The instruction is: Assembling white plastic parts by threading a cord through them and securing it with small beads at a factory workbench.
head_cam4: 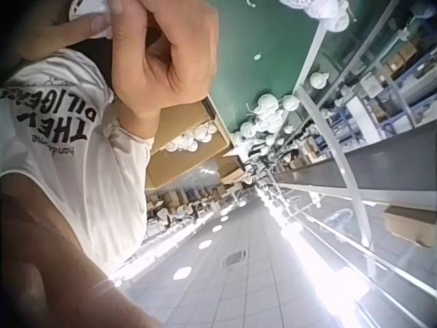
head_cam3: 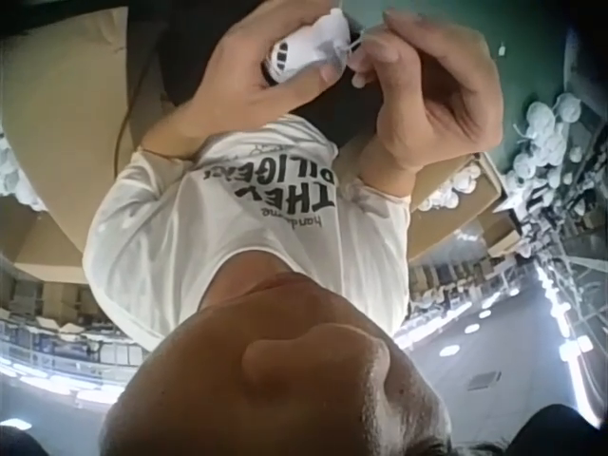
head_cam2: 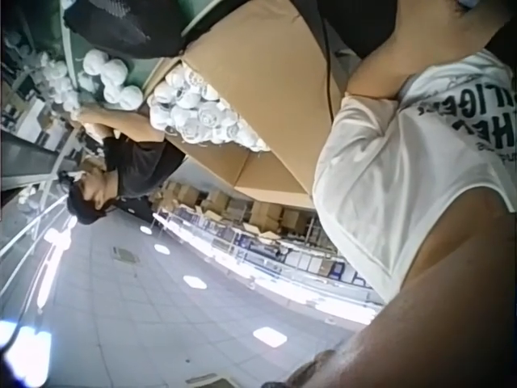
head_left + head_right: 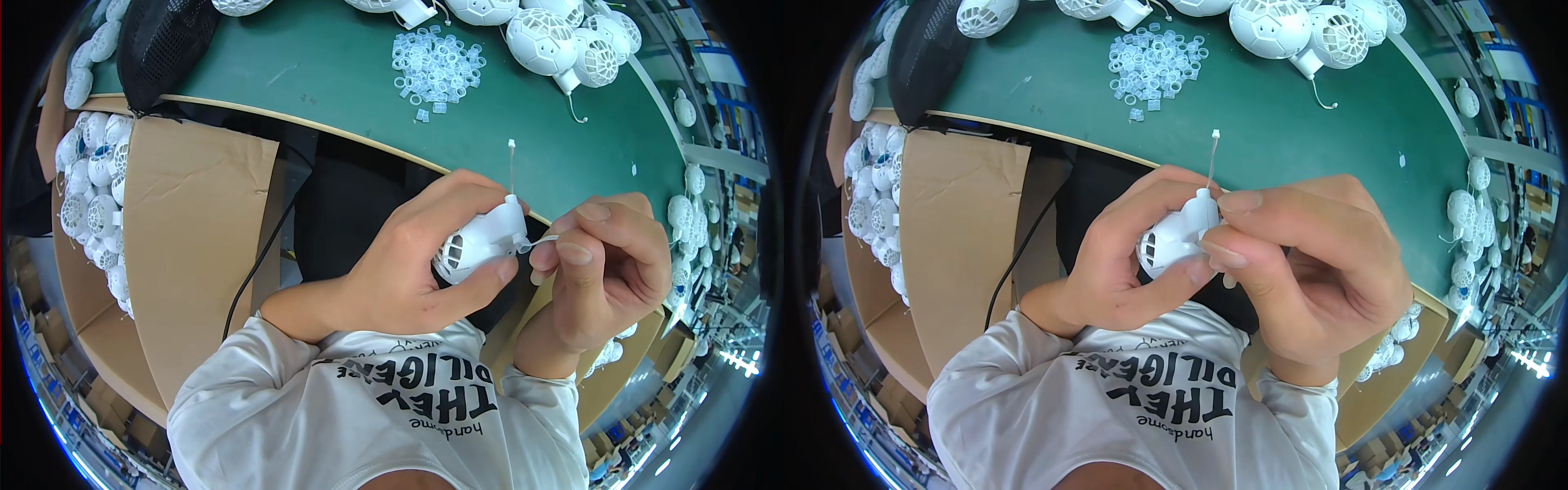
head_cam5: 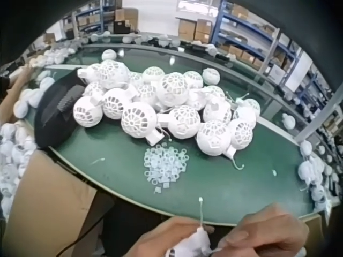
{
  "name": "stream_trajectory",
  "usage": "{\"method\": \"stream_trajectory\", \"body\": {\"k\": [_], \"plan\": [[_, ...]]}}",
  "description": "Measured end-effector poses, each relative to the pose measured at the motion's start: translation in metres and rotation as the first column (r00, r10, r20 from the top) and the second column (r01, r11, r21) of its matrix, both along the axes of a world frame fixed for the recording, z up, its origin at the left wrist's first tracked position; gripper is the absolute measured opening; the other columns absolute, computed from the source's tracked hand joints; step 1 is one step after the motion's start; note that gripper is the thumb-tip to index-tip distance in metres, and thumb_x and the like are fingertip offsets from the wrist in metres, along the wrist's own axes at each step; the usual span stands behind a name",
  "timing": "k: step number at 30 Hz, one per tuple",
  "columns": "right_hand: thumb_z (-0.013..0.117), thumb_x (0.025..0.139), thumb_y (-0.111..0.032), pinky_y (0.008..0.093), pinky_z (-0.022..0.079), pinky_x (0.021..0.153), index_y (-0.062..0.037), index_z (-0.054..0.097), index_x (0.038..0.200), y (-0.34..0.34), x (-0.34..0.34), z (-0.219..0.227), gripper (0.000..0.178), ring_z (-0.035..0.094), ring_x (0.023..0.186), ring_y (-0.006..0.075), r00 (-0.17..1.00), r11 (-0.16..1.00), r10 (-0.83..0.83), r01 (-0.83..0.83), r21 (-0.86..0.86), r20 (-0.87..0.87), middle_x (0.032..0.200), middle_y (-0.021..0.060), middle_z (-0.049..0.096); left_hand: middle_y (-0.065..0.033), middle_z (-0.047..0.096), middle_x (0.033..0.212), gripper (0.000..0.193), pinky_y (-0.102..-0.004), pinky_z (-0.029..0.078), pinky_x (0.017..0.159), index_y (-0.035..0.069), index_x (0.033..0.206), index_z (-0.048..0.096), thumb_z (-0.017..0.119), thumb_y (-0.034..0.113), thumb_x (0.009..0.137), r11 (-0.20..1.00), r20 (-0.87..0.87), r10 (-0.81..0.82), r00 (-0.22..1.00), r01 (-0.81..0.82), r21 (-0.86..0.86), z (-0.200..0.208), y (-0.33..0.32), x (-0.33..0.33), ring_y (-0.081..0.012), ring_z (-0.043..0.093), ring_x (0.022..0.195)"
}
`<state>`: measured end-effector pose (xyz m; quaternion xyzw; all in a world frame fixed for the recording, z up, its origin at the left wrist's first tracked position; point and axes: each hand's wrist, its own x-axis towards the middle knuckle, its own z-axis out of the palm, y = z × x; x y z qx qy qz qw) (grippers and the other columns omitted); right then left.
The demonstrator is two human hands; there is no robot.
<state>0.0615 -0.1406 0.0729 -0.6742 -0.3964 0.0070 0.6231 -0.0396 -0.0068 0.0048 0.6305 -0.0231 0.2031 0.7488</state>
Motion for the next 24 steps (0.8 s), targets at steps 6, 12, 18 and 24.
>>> {"method": "stream_trajectory", "body": {"k": [6,12,18,24], "plan": [[0.082,0.073,0.003,0.0243,0.046,0.053,0.0014,0.071,0.092,-0.003,-0.01,0.003,0.022,0.063,0.065,0.0152,0.991,0.997,-0.073,0.075,0.014,-0.115,0.085,0.0135,0.072,-0.0198,0.066,0.104,0.033,-0.0339,0.052,0.078,-0.007,0.11,0.062,0.071,0.011,0.083,0.992,0.027,-0.041,0.999,0.037,0.117,-0.002,0.011,0.001,-0.026,0.065,0.09],[0.076,0.088,-0.01,0.0201,0.042,0.042,0.0011,0.064,0.103,-0.009,-0.005,0.002,0.022,0.057,0.05,0.0128,0.992,0.992,0.013,0.004,-0.128,0.126,0.077,0.0122,0.061,-0.0164,0.066,0.092,0.027,-0.0324,0.05,0.071,-0.006,0.101,0.065,0.073,0.012,0.083,0.994,0.014,-0.023,1.0,0.021,0.106,-0.001,0.01,0.003,-0.0237,0.063,0.079],[0.078,0.087,-0.012,0.0207,0.04,0.041,0.0004,0.065,0.103,-0.004,-0.008,-0.001,0.024,0.056,0.049,0.013,0.996,0.998,0.017,-0.012,-0.058,0.089,0.075,0.0112,0.059,-0.0125,0.064,0.084,0.02,-0.0302,0.046,0.063,-0.004,0.093,0.066,0.077,0.008,0.08,0.998,0.028,0.06,0.998,-0.059,-0.027,-0.003,0.008,0.004,-0.022,0.06,0.072],[0.086,0.07,0.002,0.0259,0.045,0.052,0.0001,0.07,0.093,-0.012,-0.016,0.0,0.028,0.063,0.062,0.0164,0.995,0.996,-0.079,0.077,-0.046,-0.059,0.086,0.0119,0.073,-0.0136,0.064,0.088,0.022,-0.0301,0.048,0.066,-0.004,0.096,0.066,0.074,0.014,0.085,1.0,-0.001,-0.028,1.0,0.028,-0.005,0.001,0.015,0.0,-0.0209,0.062,0.075]]}}
